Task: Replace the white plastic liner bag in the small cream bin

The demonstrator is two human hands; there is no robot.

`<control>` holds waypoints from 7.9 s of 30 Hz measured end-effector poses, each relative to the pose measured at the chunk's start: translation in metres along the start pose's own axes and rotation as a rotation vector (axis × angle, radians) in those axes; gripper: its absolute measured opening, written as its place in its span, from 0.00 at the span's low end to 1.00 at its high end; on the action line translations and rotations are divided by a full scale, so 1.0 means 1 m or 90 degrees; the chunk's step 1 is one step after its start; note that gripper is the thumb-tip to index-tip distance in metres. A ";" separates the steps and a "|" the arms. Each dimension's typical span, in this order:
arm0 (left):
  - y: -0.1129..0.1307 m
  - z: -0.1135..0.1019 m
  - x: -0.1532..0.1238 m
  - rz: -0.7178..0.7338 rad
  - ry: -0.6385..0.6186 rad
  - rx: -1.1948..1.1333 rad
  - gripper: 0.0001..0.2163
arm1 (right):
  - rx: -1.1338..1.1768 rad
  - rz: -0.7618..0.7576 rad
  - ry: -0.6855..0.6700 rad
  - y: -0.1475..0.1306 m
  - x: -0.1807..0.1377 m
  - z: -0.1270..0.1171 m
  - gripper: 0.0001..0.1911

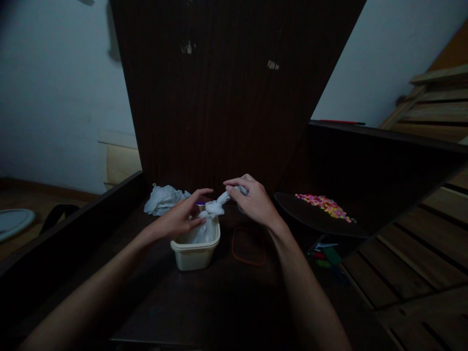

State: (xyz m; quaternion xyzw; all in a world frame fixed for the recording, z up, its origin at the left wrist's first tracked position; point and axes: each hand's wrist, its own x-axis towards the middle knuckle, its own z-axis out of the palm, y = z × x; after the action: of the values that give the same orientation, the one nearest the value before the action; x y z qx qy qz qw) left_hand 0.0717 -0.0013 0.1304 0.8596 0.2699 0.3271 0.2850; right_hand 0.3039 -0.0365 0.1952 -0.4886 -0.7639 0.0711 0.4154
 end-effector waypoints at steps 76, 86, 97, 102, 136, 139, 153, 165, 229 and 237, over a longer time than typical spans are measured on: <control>-0.077 0.040 -0.072 -0.030 0.080 -0.241 0.68 | -0.094 -0.141 -0.118 0.003 0.001 0.048 0.09; -0.077 0.044 -0.077 -0.053 0.121 -0.297 0.66 | 0.217 0.074 0.301 0.024 0.058 -0.011 0.15; -0.077 0.046 -0.078 -0.055 0.144 -0.341 0.66 | 0.325 0.151 0.265 0.111 0.064 -0.016 0.23; -0.079 0.048 -0.077 -0.036 0.136 -0.360 0.65 | 0.318 0.195 0.231 0.145 0.057 0.000 0.18; -0.069 0.045 -0.078 -0.081 0.127 -0.349 0.65 | -0.123 0.365 -0.006 0.208 -0.034 0.106 0.56; -0.068 0.044 -0.078 -0.089 0.131 -0.336 0.66 | -0.132 0.393 0.001 0.213 -0.026 0.112 0.49; -0.071 0.049 -0.079 -0.078 0.136 -0.360 0.68 | -0.201 0.361 -0.005 0.211 -0.028 0.092 0.47; -0.080 0.051 -0.084 -0.103 0.090 -0.305 0.63 | -0.138 0.296 0.047 0.180 -0.065 0.055 0.30; -0.099 0.054 -0.095 -0.092 0.018 -0.164 0.54 | -0.276 0.171 -0.004 0.202 -0.152 0.082 0.16; -0.104 0.057 -0.097 -0.081 0.032 -0.162 0.55 | -0.269 0.172 -0.016 0.202 -0.153 0.081 0.16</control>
State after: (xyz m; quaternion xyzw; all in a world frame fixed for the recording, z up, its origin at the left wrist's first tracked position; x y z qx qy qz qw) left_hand 0.0215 -0.0106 -0.0141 0.7891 0.2873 0.3613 0.4052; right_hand 0.4124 -0.0326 -0.0476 -0.6616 -0.6944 -0.0292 0.2815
